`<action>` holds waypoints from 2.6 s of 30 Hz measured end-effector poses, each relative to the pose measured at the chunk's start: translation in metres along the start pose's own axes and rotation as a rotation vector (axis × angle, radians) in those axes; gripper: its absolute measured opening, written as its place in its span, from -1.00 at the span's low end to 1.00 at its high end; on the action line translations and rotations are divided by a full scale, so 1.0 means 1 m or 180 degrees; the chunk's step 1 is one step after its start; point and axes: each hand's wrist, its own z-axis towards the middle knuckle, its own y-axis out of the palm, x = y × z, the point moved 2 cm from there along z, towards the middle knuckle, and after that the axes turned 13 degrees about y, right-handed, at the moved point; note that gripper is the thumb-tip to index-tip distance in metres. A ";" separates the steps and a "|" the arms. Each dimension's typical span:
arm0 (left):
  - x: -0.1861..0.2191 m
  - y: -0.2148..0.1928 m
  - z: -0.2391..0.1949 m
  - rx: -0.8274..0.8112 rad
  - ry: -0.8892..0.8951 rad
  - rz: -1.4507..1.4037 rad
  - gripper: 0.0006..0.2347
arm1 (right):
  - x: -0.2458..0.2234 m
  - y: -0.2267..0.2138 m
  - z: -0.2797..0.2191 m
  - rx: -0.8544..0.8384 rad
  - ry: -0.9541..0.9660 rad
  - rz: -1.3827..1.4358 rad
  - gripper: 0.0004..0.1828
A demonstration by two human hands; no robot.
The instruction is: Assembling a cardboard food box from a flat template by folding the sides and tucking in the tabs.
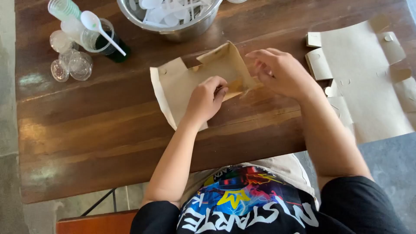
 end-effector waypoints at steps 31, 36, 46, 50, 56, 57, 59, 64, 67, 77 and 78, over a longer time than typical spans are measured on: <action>-0.003 0.013 0.028 0.1004 -0.0411 -0.0460 -0.86 | 0.018 0.060 0.011 0.0248 0.0286 0.1488 -0.90; -0.001 0.017 0.029 0.1124 -0.0162 -0.0461 -0.88 | 0.017 0.062 0.013 0.0254 0.0361 0.1498 -0.91; 0.001 0.017 0.030 0.1097 0.0044 -0.0418 -0.90 | 0.021 0.066 0.012 0.0346 0.0344 0.1290 -0.90; 0.003 0.020 0.029 0.1180 0.0048 -0.0549 -0.93 | 0.016 0.064 0.012 0.0577 0.0118 0.1354 -0.90; 0.007 0.016 0.029 0.1237 0.0104 -0.0652 -0.94 | 0.008 0.061 0.010 0.0638 0.0018 0.2024 -0.85; 0.008 0.015 0.029 0.1218 0.0141 -0.0589 -0.93 | 0.007 0.060 0.010 0.0634 -0.0004 0.2046 -0.85; 0.006 0.018 0.029 0.1171 0.0155 -0.0505 -0.94 | 0.008 0.060 0.011 0.0619 -0.0005 0.2041 -0.85; 0.014 0.014 0.030 0.0666 0.0101 -0.0307 -0.96 | -0.005 0.049 0.009 0.0562 0.0200 0.1312 -0.73; 0.014 0.014 0.031 0.0693 0.0094 -0.0209 -0.94 | -0.006 0.048 0.009 0.0542 0.0159 0.1397 -0.73; 0.014 0.013 0.031 0.0769 0.0158 0.0039 -0.97 | -0.005 0.048 0.008 0.0389 0.0235 0.1351 -0.74; 0.016 0.012 0.031 0.0764 0.0162 0.0047 -0.97 | -0.005 0.048 0.008 0.0421 0.0284 0.1343 -0.76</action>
